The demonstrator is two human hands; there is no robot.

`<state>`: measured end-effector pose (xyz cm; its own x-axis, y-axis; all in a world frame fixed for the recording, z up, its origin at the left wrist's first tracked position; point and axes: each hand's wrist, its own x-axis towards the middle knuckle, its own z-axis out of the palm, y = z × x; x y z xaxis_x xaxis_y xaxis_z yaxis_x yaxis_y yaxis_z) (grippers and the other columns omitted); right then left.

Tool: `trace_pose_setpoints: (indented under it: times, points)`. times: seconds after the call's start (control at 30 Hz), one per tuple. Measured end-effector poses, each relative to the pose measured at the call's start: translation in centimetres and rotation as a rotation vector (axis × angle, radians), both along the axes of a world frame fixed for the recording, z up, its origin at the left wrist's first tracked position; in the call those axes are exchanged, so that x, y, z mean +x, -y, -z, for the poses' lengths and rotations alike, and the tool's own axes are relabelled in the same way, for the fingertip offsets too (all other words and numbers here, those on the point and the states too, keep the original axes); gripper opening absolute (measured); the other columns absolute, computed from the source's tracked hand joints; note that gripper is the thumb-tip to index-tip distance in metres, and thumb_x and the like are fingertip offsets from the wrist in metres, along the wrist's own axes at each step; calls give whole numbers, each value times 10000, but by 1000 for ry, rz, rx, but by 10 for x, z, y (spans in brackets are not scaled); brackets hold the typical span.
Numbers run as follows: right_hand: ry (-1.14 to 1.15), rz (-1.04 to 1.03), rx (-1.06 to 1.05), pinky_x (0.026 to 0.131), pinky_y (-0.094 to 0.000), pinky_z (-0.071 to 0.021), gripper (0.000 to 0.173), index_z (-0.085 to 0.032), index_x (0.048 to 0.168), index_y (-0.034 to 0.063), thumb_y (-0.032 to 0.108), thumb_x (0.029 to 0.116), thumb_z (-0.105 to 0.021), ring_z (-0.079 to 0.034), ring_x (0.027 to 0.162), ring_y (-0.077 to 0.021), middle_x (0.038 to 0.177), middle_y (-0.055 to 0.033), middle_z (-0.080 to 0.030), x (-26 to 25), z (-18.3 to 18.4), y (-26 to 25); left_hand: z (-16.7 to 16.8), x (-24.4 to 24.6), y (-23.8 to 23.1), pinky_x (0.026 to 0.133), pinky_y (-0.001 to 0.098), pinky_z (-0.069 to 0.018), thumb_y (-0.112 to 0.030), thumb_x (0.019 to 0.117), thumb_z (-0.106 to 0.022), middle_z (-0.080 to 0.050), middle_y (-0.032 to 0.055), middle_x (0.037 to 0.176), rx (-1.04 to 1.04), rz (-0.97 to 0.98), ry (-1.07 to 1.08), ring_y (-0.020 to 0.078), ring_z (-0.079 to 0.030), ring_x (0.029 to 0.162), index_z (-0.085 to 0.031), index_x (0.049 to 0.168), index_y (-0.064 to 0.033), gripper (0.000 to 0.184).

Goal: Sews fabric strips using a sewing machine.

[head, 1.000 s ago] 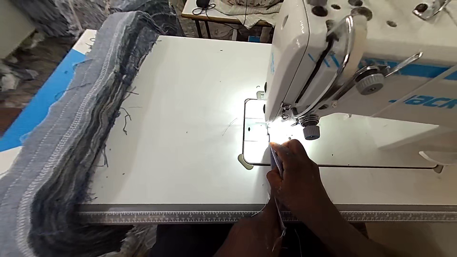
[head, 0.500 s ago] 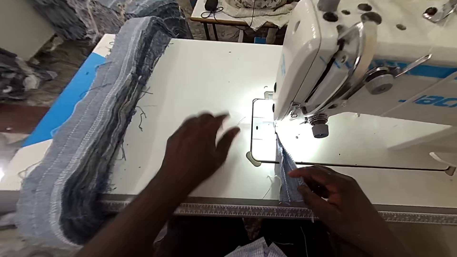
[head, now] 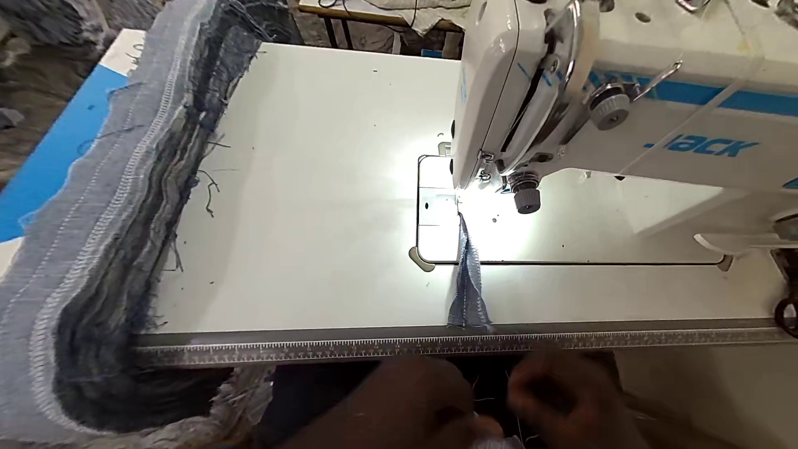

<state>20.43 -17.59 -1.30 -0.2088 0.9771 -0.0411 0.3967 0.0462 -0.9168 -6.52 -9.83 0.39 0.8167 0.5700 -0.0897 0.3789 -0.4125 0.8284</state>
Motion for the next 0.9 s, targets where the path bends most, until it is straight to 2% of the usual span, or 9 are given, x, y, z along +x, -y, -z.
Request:
trace_pose_setpoints:
  times: [0.07,0.1,0.27,0.33,0.47,0.6,0.7,0.83,0.9]
  points:
    - [185,-220,106,1179,-530,-383,326,-743,1253,272,452,1032,-584,-481,1416,-243,1387,17,-656,18,44,51,0,-24,-12,614,327,-586,-435,1030,-565,-665,-58,834,258,-304,-9,74,-645,713,-738,991,-202,292]
    - [319,-243,159,1232,-598,-274,405,-680,1359,319,492,1073,-452,-379,1502,-287,1502,30,-578,34,71,74,-1,-31,-21,682,332,-604,-403,1025,-555,-675,-63,915,363,-409,-41,75,-662,801,-731,1081,-211,267]
    - [838,413,-426,928,-628,-536,398,-682,1259,-9,296,1028,-573,-696,1071,-410,1174,-245,-707,123,102,114,-1,3,-51,908,506,-503,-710,958,-474,-665,20,1137,489,-502,-168,234,-602,1081,-660,1373,-227,664]
    - [668,628,-280,857,-475,-610,338,-716,1229,46,278,999,-629,-724,966,-267,1142,-147,-730,128,103,115,5,24,-61,808,494,-485,-724,937,-504,-656,31,1078,542,-499,-195,256,-597,1007,-671,1353,-215,678]
    - [510,459,-168,852,-401,-631,292,-763,1156,138,353,972,-689,-728,955,-152,1101,-48,-745,86,81,109,-1,40,-64,801,478,-554,-296,1053,-549,-684,41,971,440,-497,-205,222,-671,905,-717,1109,-136,238]
    - [513,334,-149,811,-385,-637,268,-783,1126,163,360,977,-679,-728,917,-136,1058,-32,-749,68,77,121,-9,-16,-14,639,408,-564,-376,1089,-420,-640,-15,882,182,-407,-233,141,-631,735,-679,1048,-182,327]
    - [509,387,-130,790,-382,-630,258,-776,1139,148,322,976,-675,-726,885,-136,1038,-40,-754,69,84,120,24,-53,31,776,475,-596,-364,1078,-454,-698,51,1010,33,-259,-401,212,-695,874,-703,1099,-148,330]
    - [346,103,205,1003,-415,-558,253,-747,1243,246,252,1037,-600,-651,1174,-158,1205,11,-719,35,67,82,49,-49,35,873,551,-581,-240,1002,-607,-657,93,1287,71,-159,-578,308,-687,1085,-613,1376,-272,375]
    - [318,-303,231,1216,-547,-358,319,-698,1319,322,236,1060,-534,-407,1485,-251,1471,71,-596,15,59,62,43,-38,29,921,563,-559,-263,1013,-598,-659,105,1287,58,-88,-568,324,-669,1127,-599,1407,-267,393]
